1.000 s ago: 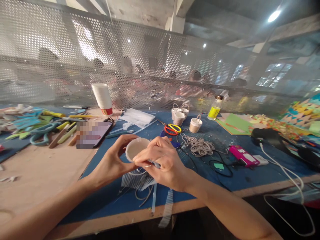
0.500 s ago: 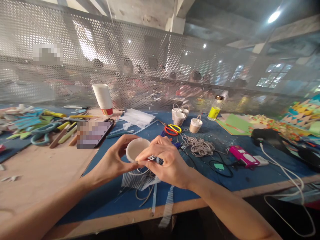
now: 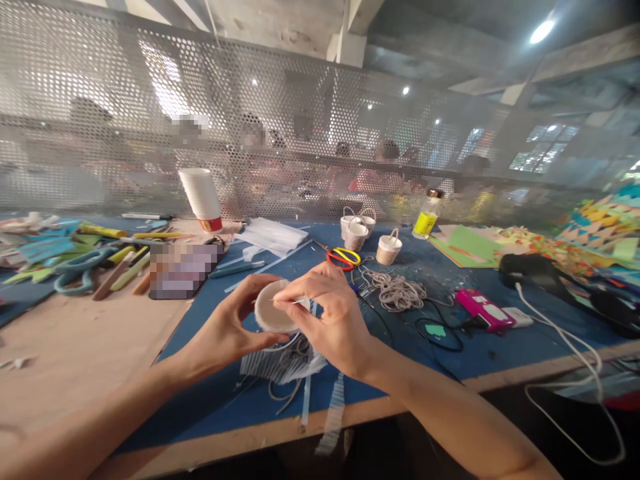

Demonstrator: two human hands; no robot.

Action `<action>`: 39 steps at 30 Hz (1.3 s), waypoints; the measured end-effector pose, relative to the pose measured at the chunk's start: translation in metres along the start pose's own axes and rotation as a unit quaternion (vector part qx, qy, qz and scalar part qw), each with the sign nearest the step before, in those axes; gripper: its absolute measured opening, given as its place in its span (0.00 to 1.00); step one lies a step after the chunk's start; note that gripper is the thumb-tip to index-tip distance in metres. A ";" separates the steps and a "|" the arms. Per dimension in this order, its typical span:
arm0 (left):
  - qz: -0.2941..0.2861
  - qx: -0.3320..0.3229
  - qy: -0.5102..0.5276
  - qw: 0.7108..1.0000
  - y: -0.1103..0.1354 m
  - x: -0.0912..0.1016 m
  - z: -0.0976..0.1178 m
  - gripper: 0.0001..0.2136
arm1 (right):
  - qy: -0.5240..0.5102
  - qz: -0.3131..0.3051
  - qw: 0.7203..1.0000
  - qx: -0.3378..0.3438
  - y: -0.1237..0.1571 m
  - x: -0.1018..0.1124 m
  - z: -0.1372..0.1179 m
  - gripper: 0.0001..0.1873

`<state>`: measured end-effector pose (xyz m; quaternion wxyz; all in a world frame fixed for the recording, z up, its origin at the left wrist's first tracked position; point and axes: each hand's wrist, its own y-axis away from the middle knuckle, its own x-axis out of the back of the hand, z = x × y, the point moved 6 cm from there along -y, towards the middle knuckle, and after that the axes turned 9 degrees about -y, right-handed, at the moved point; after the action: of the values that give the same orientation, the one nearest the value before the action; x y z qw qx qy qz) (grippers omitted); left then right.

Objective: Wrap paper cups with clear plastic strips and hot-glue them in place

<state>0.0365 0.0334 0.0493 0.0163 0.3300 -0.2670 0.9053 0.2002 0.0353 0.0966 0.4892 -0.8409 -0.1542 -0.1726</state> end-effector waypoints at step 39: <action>-0.120 0.143 0.280 0.942 -0.002 -0.003 -0.004 0.32 | -0.131 0.030 0.989 -0.059 -0.002 0.018 0.012 0.02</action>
<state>0.0368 0.0378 0.0457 0.1518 0.0912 -0.0780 0.9811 0.2171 0.0480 0.1006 0.4189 -0.8880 -0.1814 -0.0555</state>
